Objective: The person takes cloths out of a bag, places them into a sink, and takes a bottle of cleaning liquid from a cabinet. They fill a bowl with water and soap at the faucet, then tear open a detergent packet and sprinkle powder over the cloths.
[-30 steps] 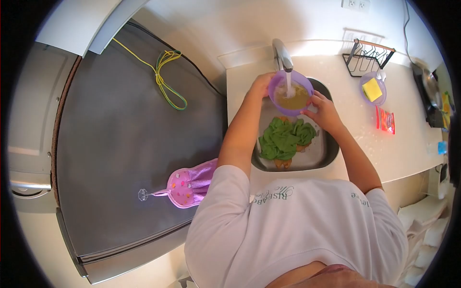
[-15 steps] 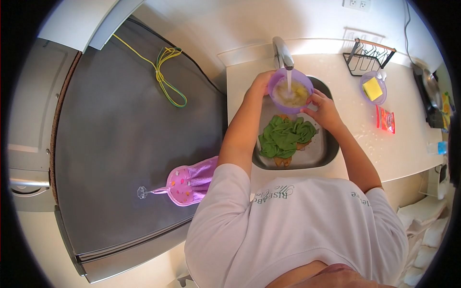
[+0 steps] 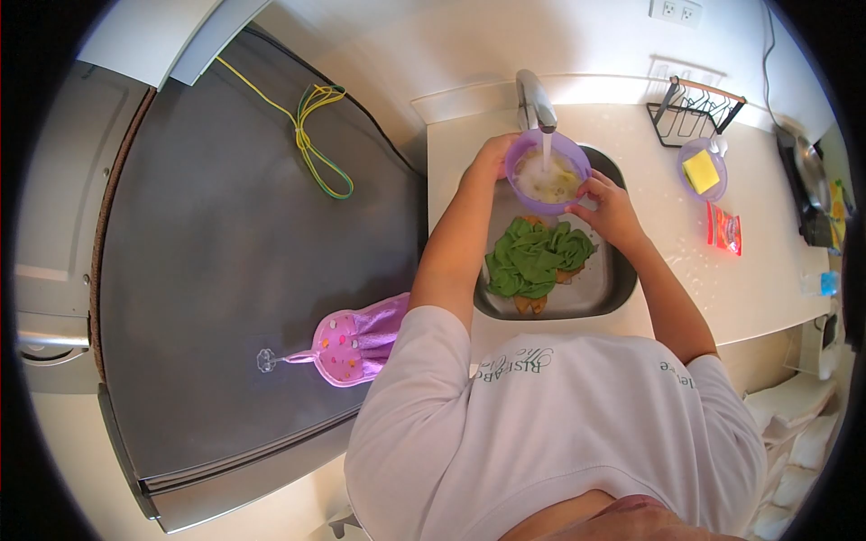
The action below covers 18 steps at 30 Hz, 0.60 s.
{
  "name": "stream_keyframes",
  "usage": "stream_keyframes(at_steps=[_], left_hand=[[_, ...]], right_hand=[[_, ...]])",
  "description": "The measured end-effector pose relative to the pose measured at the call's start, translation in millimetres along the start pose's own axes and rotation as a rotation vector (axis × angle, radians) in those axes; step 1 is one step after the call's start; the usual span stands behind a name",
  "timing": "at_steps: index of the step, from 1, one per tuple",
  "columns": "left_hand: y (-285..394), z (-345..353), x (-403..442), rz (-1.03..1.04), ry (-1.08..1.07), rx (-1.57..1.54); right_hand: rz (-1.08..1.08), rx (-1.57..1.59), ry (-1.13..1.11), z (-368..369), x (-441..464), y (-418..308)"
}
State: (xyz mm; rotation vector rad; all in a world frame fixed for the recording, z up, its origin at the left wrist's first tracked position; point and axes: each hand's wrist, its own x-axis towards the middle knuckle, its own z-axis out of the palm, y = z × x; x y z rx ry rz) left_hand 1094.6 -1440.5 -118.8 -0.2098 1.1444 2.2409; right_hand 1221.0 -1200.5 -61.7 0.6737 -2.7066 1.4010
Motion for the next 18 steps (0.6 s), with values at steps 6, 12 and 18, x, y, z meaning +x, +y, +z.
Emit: stream_keyframes(at_steps=[6, 12, 18], left_hand=[[-2.1, -5.5, 2.8, 0.002, 0.053, 0.028], [-3.3, -12.7, 8.5, -0.034, 0.040, 0.022], [-3.6, -12.3, 6.3, -0.019, 0.039, 0.012]], right_hand=[[-0.003, -0.004, -0.008, 0.6, 0.6, -0.9], [-0.071, 0.030, 0.062, 5.2, 1.5, 6.6], [-0.072, 0.019, 0.070, 6.3, 0.9, 6.7]])
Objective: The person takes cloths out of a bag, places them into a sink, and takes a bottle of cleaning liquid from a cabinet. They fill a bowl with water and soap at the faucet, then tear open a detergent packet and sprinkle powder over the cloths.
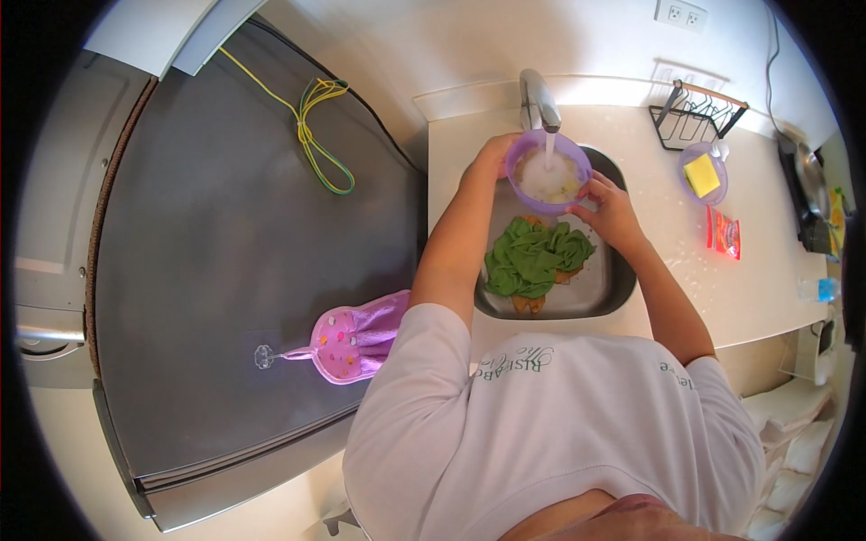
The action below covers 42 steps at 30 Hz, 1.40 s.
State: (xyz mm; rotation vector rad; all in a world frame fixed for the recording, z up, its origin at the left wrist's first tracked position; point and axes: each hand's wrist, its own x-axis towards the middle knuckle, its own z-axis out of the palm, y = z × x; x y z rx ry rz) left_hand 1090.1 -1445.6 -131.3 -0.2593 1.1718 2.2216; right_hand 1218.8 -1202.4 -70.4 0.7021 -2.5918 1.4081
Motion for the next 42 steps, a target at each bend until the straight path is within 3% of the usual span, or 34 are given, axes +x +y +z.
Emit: stream_keyframes(at_steps=[29, 42], left_hand=[[2.0, 23.2, -20.7, 0.058, 0.051, 0.097], [-9.3, 2.3, -3.4, 0.062, 0.029, 0.110]], right_hand=[[0.004, -0.005, 0.014, 2.5, -1.7, 0.9], [0.001, 0.048, 0.040, 3.4, -3.1, 3.3]])
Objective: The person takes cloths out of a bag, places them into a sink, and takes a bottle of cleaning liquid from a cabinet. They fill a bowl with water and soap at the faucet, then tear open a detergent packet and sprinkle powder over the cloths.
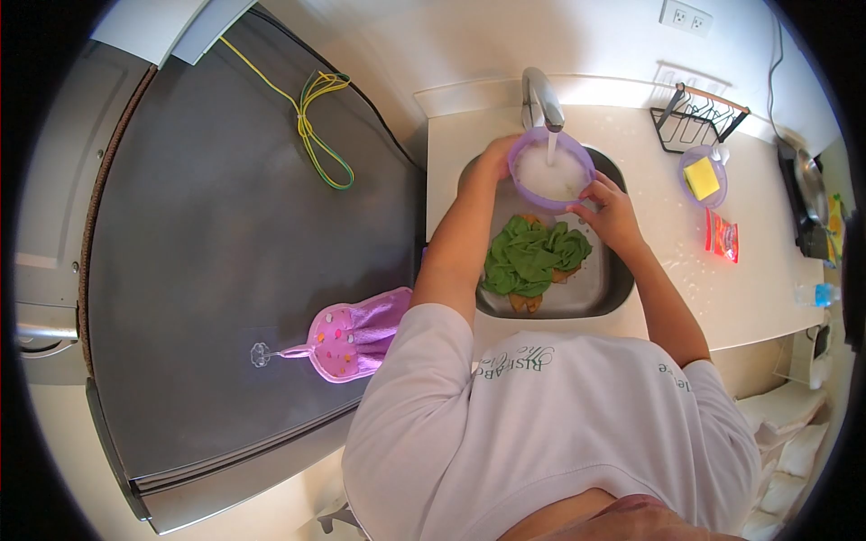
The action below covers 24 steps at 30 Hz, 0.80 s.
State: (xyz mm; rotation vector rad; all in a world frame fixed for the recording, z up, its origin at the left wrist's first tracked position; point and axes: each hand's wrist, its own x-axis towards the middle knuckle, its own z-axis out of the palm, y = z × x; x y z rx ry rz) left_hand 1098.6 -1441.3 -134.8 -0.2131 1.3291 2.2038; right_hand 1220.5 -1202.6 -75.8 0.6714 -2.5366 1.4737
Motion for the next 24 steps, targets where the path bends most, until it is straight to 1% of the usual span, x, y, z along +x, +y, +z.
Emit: stream_keyframes(at_steps=[3, 4, 6, 7, 9, 12, 15, 17, 18, 21, 23, 24], left_hand=[[-19.2, -14.9, 7.3, 0.094, 0.206, 0.173], [-22.0, -17.0, 7.3, 0.117, 0.205, 0.156], [-30.0, -18.6, 3.4, 0.163, 0.199, 0.125], [-33.4, -18.3, 0.1, 0.166, 0.186, 0.085], [-41.7, -14.3, -5.6, 0.165, 0.142, 0.005], [-23.1, 44.4, -86.6, -0.069, -0.078, -0.251], [-45.5, 61.4, -101.4, -0.070, 0.044, 0.061], [-62.9, 66.6, -98.4, 0.002, 0.126, -0.034], [-70.5, 66.6, -97.5, 0.044, 0.173, -0.084], [-88.2, 64.9, -101.4, 0.102, 0.245, -0.161], [-91.7, 59.6, -111.2, 0.179, 0.279, -0.157], [-91.7, 55.9, -115.9, 0.222, 0.296, -0.160]], right_hand=[[-0.028, -0.015, 0.024, -1.4, -0.6, -2.1], [-0.041, -0.018, 0.035, -1.8, -0.9, -2.7], [0.004, -0.017, 0.010, -3.5, -1.8, -2.9], [0.029, -0.017, 0.003, -5.0, -3.5, -2.5], [-0.015, -0.052, 0.029, -4.9, -8.7, 6.1], [-0.016, -0.082, 0.044, -14.2, -19.2, 5.4], [0.005, -0.087, 0.051, -17.5, -39.5, 6.7], [0.040, -0.044, 0.054, -15.4, -52.8, 7.3], [0.097, -0.080, 0.002, -18.0, -60.6, 5.2], [0.004, -0.056, 0.065, -43.8, -86.3, -4.6], [0.190, -0.131, 0.288, -69.1, -128.3, 51.1], [0.318, -0.416, 0.427, -91.0, -151.1, 79.5]])
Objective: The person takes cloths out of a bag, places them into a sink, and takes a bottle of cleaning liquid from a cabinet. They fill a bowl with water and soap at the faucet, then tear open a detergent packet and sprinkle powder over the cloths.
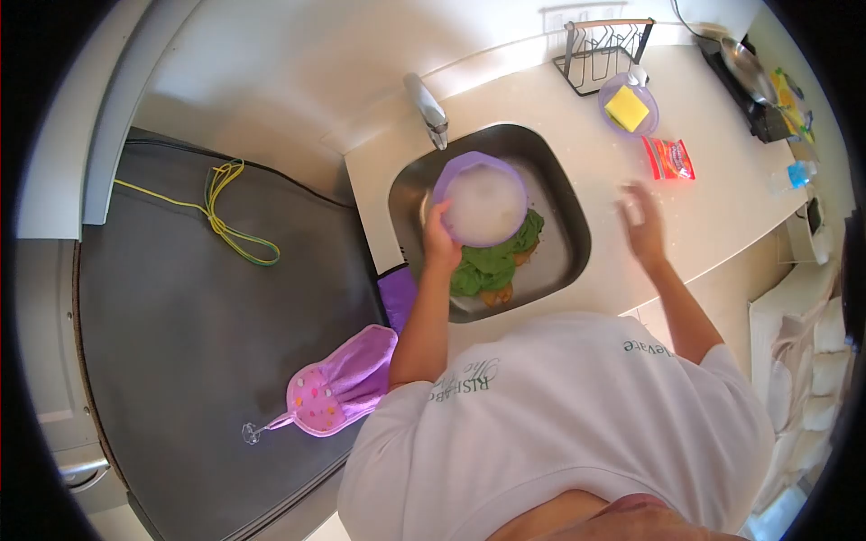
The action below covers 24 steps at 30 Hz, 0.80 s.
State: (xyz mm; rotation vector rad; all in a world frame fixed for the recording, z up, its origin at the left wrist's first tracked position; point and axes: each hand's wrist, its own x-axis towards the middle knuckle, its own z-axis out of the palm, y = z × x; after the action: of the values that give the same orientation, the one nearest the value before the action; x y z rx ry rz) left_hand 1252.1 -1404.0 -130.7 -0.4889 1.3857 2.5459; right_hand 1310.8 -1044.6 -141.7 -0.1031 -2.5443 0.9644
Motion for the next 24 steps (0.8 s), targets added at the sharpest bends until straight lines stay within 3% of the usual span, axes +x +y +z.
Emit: stream_keyframes(at_steps=[1, 3, 6, 9, 12, 15, 20, 24], left_hand=[[1.4, -5.4, -2.6, 0.010, 0.003, -0.010], [3.7, -20.4, -8.8, 0.034, 0.019, -0.033], [10.1, -31.6, -21.4, 0.028, 0.137, -0.040], [19.6, -27.7, -36.3, 0.052, 0.232, -0.040], [21.6, -34.1, -40.2, 0.062, 0.299, -0.063], [22.5, -39.2, -46.7, 0.068, 0.321, -0.067], [22.4, -37.1, -61.3, 0.060, 0.376, -0.066], [21.4, -37.2, -74.2, 0.082, 0.423, -0.087]], right_hand=[[0.168, -0.099, -0.011, -22.3, -1.0, 41.2], [0.339, -0.772, 0.070, -39.7, -12.6, 94.0], [0.517, -0.809, -0.181, -27.9, -14.5, 113.2], [0.463, -0.811, -0.241, -8.5, 1.9, 72.3], [0.263, -0.723, -0.296, 26.3, 20.6, 54.1], [0.176, -0.709, -0.323, 71.9, 65.4, 21.5], [-0.154, -0.565, -0.368, 170.5, 145.9, -22.0], [-0.164, -0.576, -0.395, 224.2, 214.2, -50.6]])
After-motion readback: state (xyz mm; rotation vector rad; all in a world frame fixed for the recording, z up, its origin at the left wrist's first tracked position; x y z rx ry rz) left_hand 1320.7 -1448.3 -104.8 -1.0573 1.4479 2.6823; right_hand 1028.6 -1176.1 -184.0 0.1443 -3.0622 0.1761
